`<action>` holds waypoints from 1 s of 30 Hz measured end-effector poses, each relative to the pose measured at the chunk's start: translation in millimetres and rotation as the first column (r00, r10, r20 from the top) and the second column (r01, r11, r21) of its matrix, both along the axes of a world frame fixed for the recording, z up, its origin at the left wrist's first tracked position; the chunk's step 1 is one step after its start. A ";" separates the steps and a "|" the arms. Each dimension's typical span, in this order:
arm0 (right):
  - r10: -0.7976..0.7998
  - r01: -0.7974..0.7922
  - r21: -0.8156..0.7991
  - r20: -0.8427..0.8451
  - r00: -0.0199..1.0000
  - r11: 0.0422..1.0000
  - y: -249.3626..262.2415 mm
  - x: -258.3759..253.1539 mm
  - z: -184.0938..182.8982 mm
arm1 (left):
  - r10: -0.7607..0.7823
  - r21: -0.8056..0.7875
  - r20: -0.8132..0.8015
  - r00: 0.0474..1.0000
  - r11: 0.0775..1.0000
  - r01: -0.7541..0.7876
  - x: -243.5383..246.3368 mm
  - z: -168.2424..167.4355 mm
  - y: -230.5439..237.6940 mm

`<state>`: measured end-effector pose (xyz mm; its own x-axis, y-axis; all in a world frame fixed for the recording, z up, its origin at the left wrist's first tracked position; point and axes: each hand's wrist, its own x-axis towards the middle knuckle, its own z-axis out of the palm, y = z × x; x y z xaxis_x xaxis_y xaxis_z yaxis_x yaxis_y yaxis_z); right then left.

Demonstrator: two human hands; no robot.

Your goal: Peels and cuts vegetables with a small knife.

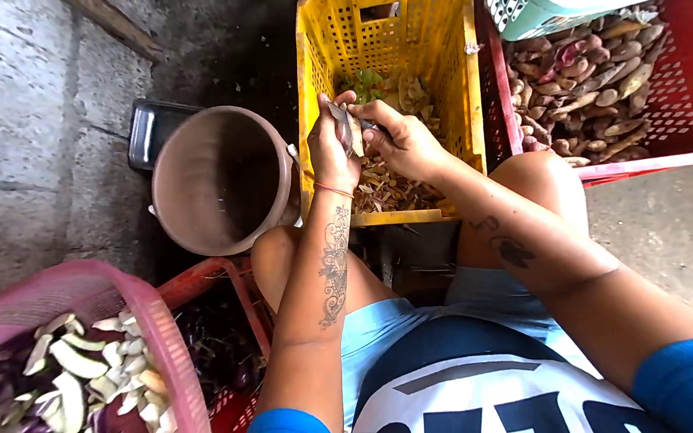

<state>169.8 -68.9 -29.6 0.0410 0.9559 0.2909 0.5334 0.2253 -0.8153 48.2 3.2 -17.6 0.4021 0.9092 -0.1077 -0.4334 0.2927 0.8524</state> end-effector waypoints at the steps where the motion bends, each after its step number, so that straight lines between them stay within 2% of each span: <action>1: 0.021 -0.021 -0.013 -0.021 1.000 1.000 0.2 2.1 0.4 | -0.028 0.005 0.000 1.000 1.000 0.028 -1.6 2.2 2.4; 4: 0.071 -0.075 -0.089 -0.050 0.996 0.993 -2.2 7.2 6.8 | -0.028 0.018 -0.008 1.000 0.999 0.028 -2.7 4.6 6.7; 7: 0.088 -0.089 -0.109 -0.008 0.996 0.990 -5.2 8.3 11.9 | 0.049 -0.020 -0.042 0.998 0.999 -0.050 -1.7 6.5 6.2; 10: 0.102 -0.098 -0.115 0.031 0.994 0.989 -6.2 9.3 14.2 | 0.012 -0.051 -0.042 0.999 0.999 -0.015 -1.7 7.2 4.3; 13: 0.083 -0.078 -0.102 0.046 0.995 0.992 -3.7 9.9 13.0 | -0.010 0.005 -0.086 0.996 1.000 0.010 -1.9 3.8 3.5; 15: 0.021 -0.021 -0.076 0.003 1.000 0.997 -1.1 10.3 10.1 | 0.000 0.086 -0.147 0.989 0.996 0.013 0.5 2.2 -0.4; 17: 0.010 -0.025 -0.098 -0.150 0.989 0.995 0.0 12.4 11.4 | -0.035 0.111 -0.155 0.987 0.992 0.053 2.0 2.1 -5.7; 19: 0.000 -0.069 -0.128 -0.475 0.880 0.989 1.3 8.6 13.1 | -0.076 0.072 -0.134 0.988 0.994 0.087 2.3 4.7 -6.9; 21: -0.107 -0.091 -0.234 -0.710 0.696 0.968 0.7 6.3 15.3 | -0.101 0.020 -0.127 0.987 0.994 0.104 0.3 7.9 -4.1; 24: -0.392 -0.159 -0.538 -0.757 0.523 0.828 1.4 9.5 18.3 | -0.100 -0.054 -0.088 0.991 0.994 0.095 -4.8 7.5 4.2; 26: -0.444 -0.206 -0.615 -0.726 0.525 0.761 1.3 9.1 19.4 | -0.090 -0.089 -0.086 0.992 0.993 0.082 -6.6 8.1 7.7; 27: -0.418 -0.208 -0.601 -0.725 0.547 0.772 0.1 7.8 20.1 | -0.083 -0.093 -0.100 0.992 0.993 0.074 -6.7 8.8 8.2; 30: -0.147 -0.193 -0.391 -0.689 0.709 0.900 -4.0 6.2 19.5 | -0.007 0.002 -0.204 0.979 1.000 0.008 -5.6 10.1 7.8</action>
<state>176.0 -72.9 -10.1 0.0414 0.9737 -0.2241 -0.2176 -0.2101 -0.9532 42.6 11.0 -7.5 0.3786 0.9066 -0.1862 -0.2478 0.2931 0.9234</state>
